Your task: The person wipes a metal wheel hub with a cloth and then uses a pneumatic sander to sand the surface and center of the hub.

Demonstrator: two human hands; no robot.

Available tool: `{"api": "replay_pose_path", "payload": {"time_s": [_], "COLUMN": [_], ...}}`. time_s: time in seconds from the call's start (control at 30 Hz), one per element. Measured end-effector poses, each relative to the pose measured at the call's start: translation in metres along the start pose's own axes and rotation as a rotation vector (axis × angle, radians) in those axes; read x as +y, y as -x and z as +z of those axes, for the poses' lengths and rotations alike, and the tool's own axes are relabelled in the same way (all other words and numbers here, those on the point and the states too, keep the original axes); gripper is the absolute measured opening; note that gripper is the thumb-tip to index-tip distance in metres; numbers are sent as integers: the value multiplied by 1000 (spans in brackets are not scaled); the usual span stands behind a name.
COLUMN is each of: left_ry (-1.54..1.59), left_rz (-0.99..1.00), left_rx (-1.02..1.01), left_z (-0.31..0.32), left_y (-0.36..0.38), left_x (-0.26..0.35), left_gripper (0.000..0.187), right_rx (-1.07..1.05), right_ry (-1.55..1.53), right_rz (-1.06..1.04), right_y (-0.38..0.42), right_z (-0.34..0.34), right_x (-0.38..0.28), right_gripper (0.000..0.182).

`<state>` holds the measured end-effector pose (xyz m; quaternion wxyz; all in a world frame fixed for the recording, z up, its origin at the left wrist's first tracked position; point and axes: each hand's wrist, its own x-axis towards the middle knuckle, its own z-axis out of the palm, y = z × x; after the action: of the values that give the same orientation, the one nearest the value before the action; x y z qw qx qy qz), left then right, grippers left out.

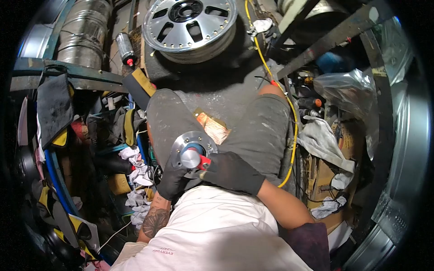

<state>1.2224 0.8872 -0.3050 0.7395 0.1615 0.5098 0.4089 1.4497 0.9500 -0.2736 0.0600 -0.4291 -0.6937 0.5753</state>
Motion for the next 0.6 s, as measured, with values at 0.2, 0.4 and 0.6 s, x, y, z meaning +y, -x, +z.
{"api": "replay_pose_path", "payload": {"time_s": [0.2,0.4,0.6], "left_ry": [265,-313,125], "left_rz": [89,565,44], "left_rx": [-8,133,4], "left_z": [-5,5,11], "left_y": [-4,-9,8], "left_x": [-9,-23,2], "left_gripper": [60,54,51], "right_rx": [134,222,125], "right_ry": [-171,-349,-633], "right_rz": [48,86,319], "right_y": [19,29,15], "right_z": [-26,-35,-29], "right_x": [9,-9,7], "right_gripper": [36,38,37]}}
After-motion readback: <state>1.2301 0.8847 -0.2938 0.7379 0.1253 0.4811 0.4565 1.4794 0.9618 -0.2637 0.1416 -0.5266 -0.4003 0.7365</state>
